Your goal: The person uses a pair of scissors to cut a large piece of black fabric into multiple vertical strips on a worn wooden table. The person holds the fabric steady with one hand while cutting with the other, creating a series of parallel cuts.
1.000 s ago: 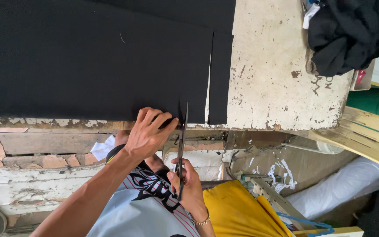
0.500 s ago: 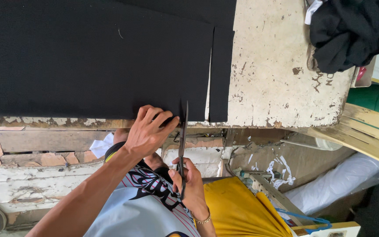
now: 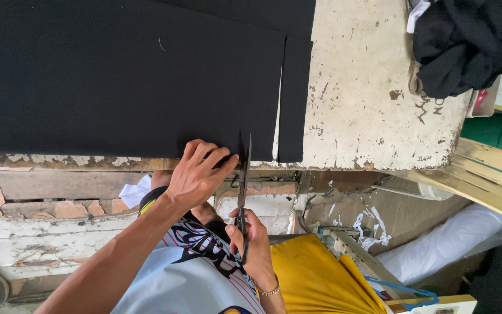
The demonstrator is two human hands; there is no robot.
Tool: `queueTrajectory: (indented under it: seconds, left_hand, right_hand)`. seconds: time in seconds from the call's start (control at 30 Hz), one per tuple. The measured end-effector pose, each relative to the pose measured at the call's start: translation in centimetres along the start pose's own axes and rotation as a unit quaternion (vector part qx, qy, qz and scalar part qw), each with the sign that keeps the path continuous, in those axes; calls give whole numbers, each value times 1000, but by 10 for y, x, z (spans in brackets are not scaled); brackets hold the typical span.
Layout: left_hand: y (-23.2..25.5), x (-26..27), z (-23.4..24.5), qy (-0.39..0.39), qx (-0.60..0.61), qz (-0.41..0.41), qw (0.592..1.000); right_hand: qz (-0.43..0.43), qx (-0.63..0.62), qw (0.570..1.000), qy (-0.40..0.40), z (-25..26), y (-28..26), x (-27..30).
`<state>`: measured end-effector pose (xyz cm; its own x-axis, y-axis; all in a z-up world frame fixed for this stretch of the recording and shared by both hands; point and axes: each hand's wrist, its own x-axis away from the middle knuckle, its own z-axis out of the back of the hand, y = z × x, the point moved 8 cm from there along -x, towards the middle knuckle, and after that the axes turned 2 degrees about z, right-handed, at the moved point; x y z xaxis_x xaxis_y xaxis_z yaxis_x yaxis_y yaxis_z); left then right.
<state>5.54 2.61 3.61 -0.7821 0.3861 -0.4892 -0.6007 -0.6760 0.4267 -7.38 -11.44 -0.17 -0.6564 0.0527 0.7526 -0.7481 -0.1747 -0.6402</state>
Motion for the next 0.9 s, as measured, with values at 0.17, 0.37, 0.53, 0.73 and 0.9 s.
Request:
queueTrajectory:
  seconds: [0.17,0.37,0.53,0.73,0.9]
  left_hand:
    - [-1,0,0,2,2,0,1000]
    - [0,-1,1,8,0,-1,1000]
    - [1,-2,3,5,4,-1,1000]
    - [1,-3,3,6,0,0,1000]
    - [-1,-1,1,5,2,-1,1000]
  right_hand:
    - [1,9,1000,-5,-1,-5,0]
    - [15,-13,1000,-11,-1,2,-5]
    - [16,-4,1000,-16,-1,-3,-6]
    - [17,15,1000,0,2,-7,-5]
    - [-15,13,1000,23,5,3,-5]
